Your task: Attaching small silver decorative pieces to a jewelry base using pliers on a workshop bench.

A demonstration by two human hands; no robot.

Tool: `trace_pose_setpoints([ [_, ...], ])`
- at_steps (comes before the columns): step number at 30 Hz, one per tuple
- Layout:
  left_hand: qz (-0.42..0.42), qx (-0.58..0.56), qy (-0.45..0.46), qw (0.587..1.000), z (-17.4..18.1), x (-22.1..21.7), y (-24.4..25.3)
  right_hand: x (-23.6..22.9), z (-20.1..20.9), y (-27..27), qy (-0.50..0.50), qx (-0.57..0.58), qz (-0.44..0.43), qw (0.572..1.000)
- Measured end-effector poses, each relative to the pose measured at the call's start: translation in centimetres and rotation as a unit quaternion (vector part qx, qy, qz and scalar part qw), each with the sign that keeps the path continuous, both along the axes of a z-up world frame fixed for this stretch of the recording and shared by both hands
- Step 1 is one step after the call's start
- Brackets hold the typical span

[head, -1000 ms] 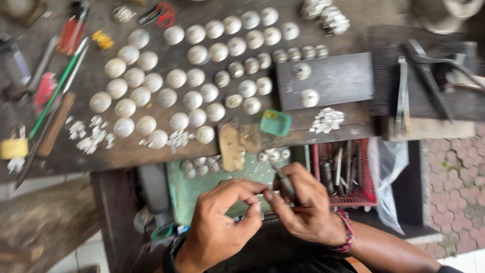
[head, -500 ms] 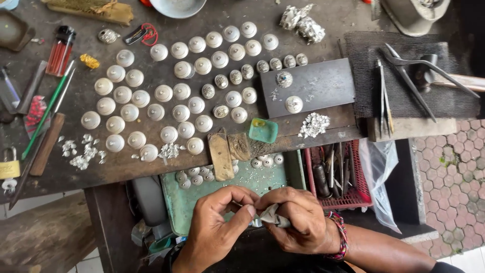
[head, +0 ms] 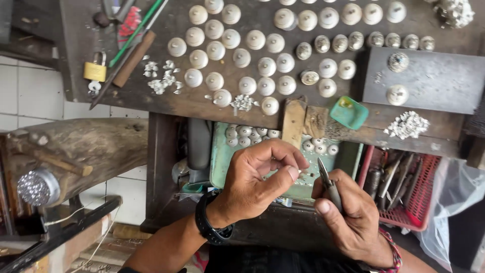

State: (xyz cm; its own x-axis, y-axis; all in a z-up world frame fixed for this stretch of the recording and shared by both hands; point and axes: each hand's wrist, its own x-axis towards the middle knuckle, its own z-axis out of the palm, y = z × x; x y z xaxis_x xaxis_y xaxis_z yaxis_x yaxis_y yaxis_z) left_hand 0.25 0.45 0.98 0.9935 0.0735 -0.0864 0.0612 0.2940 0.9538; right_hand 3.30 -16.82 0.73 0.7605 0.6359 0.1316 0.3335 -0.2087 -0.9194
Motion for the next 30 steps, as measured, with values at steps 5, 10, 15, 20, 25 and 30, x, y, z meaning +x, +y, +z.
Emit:
trace_pose_setpoints([
  [5, 0.046, -0.13, -0.011, 0.99, -0.6, -0.1, 0.2, -0.7, -0.6, 0.1, 0.107, 0.014, 0.026, 0.994],
  [10, 0.055, -0.12, -0.015, 0.991, -0.6, 0.0, 0.3, -1.0, -1.2, 0.2, 0.113, 0.005, 0.035, 0.993],
  [15, 0.049, -0.118, -0.034, 0.991, -0.5, 0.1, 0.4, -0.8, -0.9, 0.4, 0.109, 0.002, 0.05, 0.993],
  [20, 0.051, -0.132, -0.034, 0.989, -0.7, 0.0, 0.3, -0.8, -1.0, 0.3, 0.107, -0.016, 0.051, 0.993],
  [25, 0.053, -0.123, -0.036, 0.99, -0.7, 0.1, 0.3, -0.7, -1.0, 0.3, 0.104, -0.019, 0.048, 0.993],
  [30, 0.055, -0.13, -0.035, 0.989, -0.8, 0.1, 0.2, -0.7, -0.8, 0.4, 0.096, -0.024, 0.044, 0.994],
])
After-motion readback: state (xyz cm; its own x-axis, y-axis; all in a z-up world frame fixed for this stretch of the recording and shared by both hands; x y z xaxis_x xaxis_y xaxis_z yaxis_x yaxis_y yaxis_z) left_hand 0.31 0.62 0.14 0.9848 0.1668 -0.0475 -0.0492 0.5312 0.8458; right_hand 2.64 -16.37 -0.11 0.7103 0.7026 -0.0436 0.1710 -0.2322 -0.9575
